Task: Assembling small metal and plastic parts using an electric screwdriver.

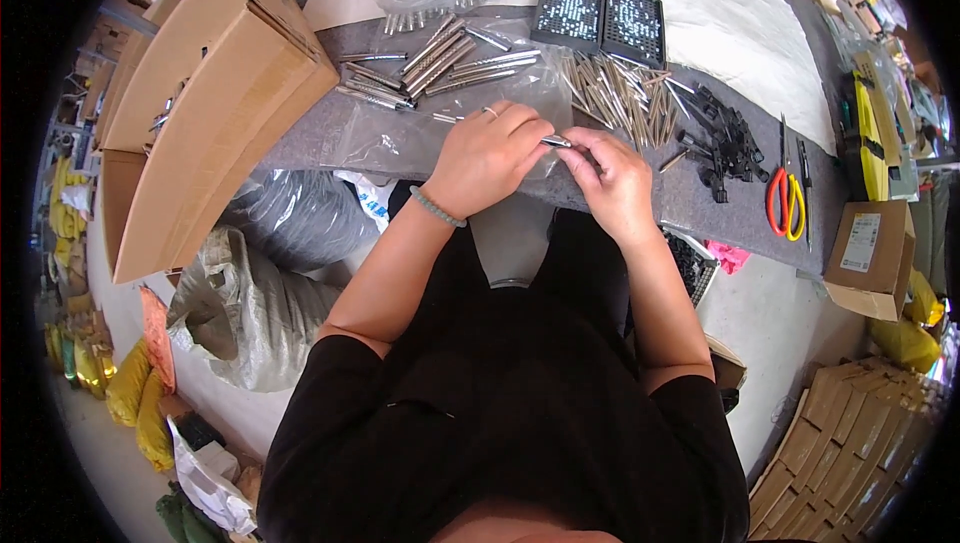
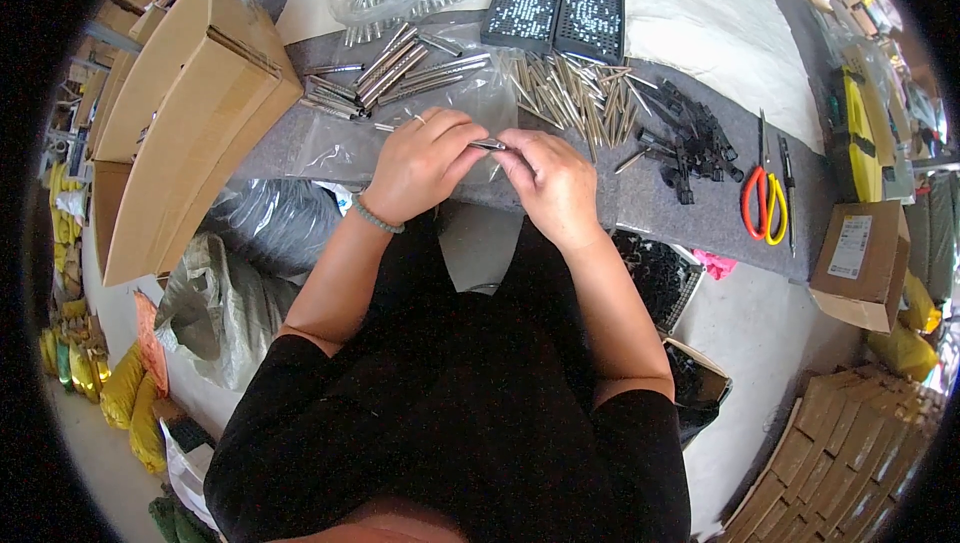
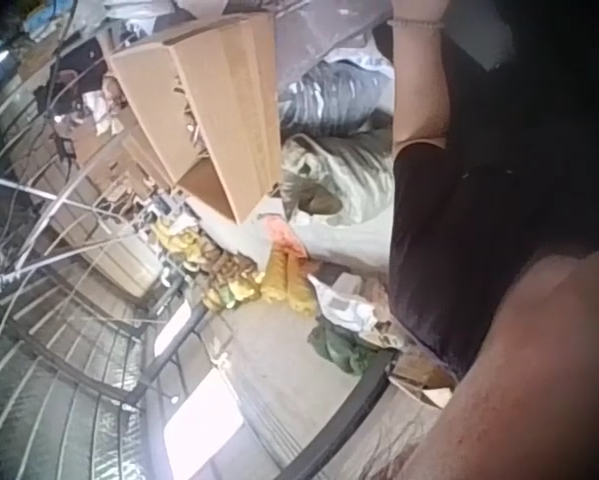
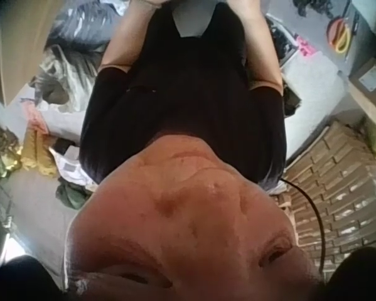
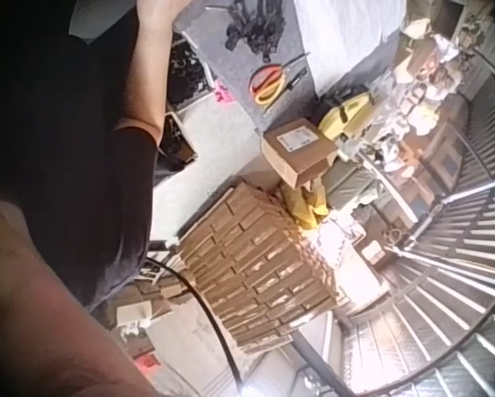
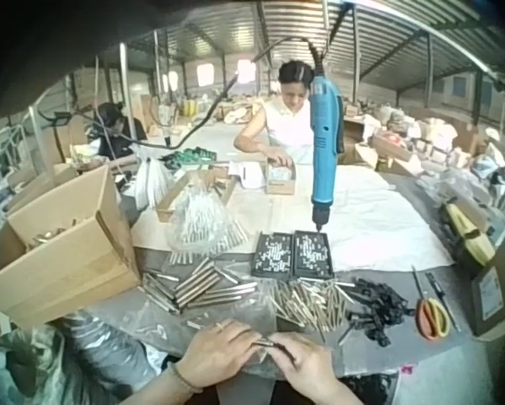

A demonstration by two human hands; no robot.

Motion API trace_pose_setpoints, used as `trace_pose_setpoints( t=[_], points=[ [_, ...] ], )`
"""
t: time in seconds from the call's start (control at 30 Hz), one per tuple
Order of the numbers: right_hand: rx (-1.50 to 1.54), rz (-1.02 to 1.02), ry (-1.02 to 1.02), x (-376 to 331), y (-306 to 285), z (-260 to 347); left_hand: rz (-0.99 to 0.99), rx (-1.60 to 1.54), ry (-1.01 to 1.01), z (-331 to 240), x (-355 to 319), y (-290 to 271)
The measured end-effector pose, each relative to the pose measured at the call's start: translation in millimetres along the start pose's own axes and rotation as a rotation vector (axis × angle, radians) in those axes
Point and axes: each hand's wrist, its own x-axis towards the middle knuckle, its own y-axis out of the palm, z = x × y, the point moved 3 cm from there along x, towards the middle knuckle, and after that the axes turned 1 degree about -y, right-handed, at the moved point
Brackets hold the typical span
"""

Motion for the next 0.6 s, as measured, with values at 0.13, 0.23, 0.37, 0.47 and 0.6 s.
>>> trace_pose_setpoints(
  t=[0.13,0.23,0.37,0.47,0.6],
  points=[
    [-0.063,-0.025,-0.041,3.6,6.8,-8.2,-0.007,-0.07,-0.013,9.8,-2.1,10.9],
    [-0.147,0.003,-0.046,5.8,9.8,-17.6,0.015,-0.091,-0.025,17.4,-4.1,24.6],
    [-0.244,0.148,0.091,2.9,16.9,-29.4,0.03,-0.204,-0.064,32.7,-11.0,47.2],
    [-0.218,0.136,0.039,4.6,13.2,-30.9,0.054,-0.249,-0.143,33.1,-11.1,46.0],
    [-0.628,0.118,-0.069,7.3,-46.5,-34.0,0.06,-0.246,-0.149,34.9,-13.9,44.7]
  ],
)
